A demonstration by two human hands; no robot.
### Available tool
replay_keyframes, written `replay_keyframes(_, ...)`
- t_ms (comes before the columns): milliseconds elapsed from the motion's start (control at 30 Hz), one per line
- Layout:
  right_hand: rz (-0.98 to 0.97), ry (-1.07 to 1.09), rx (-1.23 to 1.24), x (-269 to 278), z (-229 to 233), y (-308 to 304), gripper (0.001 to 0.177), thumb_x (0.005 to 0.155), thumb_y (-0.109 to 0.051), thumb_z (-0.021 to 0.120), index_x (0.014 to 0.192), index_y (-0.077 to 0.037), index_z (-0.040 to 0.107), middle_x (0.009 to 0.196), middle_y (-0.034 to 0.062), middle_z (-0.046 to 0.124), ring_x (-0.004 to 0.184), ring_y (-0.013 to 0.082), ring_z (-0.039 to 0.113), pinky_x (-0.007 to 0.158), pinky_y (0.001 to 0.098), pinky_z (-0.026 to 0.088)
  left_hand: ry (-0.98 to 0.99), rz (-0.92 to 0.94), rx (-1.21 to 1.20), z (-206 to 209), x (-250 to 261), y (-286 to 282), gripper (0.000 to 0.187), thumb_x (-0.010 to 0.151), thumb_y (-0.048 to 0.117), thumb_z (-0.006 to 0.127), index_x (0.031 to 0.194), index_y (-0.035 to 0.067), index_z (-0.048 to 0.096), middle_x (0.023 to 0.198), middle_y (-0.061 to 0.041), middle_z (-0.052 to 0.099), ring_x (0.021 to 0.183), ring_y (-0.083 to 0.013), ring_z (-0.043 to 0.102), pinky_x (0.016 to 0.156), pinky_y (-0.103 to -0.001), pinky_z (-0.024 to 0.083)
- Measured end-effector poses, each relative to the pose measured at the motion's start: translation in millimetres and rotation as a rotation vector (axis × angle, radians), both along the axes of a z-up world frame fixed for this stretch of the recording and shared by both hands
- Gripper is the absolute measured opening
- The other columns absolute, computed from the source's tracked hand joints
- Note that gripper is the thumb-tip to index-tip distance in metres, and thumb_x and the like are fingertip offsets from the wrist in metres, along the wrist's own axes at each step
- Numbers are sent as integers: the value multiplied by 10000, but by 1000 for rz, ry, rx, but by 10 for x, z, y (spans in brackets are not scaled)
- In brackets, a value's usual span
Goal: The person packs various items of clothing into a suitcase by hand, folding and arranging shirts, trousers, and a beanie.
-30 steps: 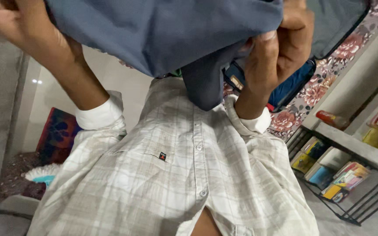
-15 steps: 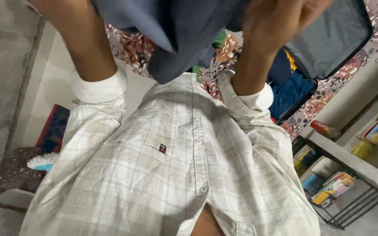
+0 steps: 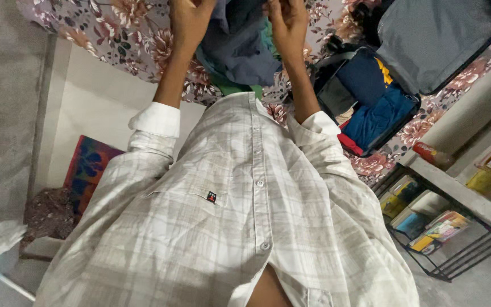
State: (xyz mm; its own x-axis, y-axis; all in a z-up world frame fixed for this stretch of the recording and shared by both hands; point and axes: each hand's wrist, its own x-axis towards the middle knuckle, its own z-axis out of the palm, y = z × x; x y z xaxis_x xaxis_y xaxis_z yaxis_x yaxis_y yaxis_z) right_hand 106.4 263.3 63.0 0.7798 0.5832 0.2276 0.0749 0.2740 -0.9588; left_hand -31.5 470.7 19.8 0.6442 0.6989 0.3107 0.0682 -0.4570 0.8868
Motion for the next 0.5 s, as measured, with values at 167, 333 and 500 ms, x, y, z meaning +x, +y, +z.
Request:
replay_keyframes(167,-149,28,-124,44,-563,43,76,1057,-32,655,1115,10,631,943,46,702,847,122,677,775,271,563,41,13,-154,-184,164,-100,402,981,295,835,939,-12,579,779,-103,627,698,-210,638,671,-355,510)
replay_keyframes(333,-176,-20,-134,53,-525,69,88,1053,-25,658,1124,17,626,984,58,716,872,124,669,779,265,542,-84,-3,-126,9,226,-205,362,971,273,815,1016,-6,589,861,-99,683,772,-229,721,719,-361,574)
replay_keyframes(500,-275,-97,-368,-172,100,-80,114,1042,-57,705,1121,1,645,868,48,710,765,96,623,691,249,510,0,-100,95,612,151,-550,212,1015,159,735,1132,12,635,1042,-160,673,943,-307,707,837,-389,563)
